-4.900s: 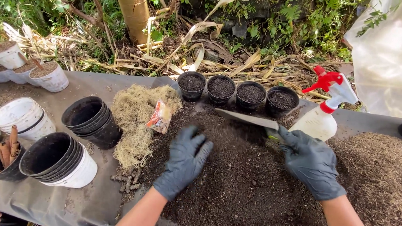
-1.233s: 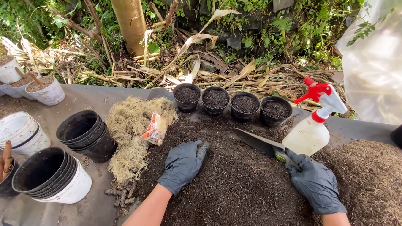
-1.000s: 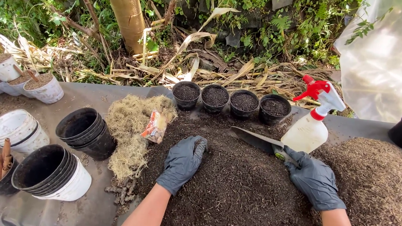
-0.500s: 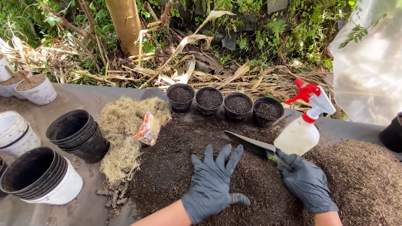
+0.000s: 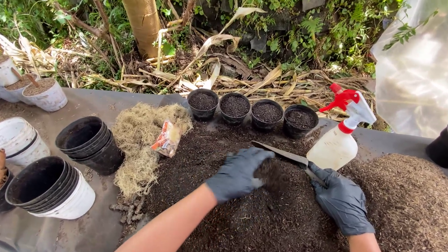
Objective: Mixing potting soil on a workbench using gloved hands and a hand trowel to achieve a uniform consistency.
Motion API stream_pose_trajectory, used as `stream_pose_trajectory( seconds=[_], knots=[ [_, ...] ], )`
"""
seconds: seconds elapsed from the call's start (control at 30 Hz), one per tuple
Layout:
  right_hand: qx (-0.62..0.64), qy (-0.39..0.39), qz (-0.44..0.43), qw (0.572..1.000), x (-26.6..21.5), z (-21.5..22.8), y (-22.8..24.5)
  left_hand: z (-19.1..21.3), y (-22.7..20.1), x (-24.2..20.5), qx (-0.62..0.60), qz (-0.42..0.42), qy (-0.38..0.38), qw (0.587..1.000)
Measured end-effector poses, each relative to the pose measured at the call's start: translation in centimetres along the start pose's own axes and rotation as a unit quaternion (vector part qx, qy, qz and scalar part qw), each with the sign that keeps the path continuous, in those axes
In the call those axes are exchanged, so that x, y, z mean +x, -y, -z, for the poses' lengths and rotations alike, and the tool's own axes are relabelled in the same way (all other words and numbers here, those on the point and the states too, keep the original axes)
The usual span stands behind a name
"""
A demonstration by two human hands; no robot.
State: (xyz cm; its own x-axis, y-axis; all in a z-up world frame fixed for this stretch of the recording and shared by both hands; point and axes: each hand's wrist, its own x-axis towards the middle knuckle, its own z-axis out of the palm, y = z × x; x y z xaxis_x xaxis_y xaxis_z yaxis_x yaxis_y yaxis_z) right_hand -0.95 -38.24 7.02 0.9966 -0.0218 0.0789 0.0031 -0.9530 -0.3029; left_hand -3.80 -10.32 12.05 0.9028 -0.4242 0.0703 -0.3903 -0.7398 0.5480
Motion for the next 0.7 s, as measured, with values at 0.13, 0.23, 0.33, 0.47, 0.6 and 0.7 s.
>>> stream_pose_trajectory(
  seconds=[0.13,0.23,0.33,0.47,0.6,0.7],
  knots=[
    [0.005,-0.026,0.017,1.000,0.4,-0.9,-0.8,6.7,-2.9,-6.3,-0.012,0.127,0.068,0.989],
    [0.007,-0.009,0.030,0.999,0.8,-1.3,-1.4,5.2,0.1,-10.3,0.067,0.169,0.033,0.983],
    [-0.025,-0.057,0.023,0.998,0.5,-1.8,-1.3,2.7,1.8,-12.8,0.084,0.344,0.104,0.929],
    [0.057,-0.040,0.053,0.996,0.7,-2.0,-2.0,-6.3,9.5,-16.6,0.236,0.200,-0.062,0.949],
    [0.002,-0.059,0.048,0.997,0.8,-2.2,-2.0,-5.0,7.5,-15.2,-0.045,0.133,-0.138,0.980],
    [0.018,-0.068,0.051,0.996,0.7,-2.4,-1.7,-4.0,6.7,-13.6,-0.109,0.034,-0.187,0.976]
  ],
)
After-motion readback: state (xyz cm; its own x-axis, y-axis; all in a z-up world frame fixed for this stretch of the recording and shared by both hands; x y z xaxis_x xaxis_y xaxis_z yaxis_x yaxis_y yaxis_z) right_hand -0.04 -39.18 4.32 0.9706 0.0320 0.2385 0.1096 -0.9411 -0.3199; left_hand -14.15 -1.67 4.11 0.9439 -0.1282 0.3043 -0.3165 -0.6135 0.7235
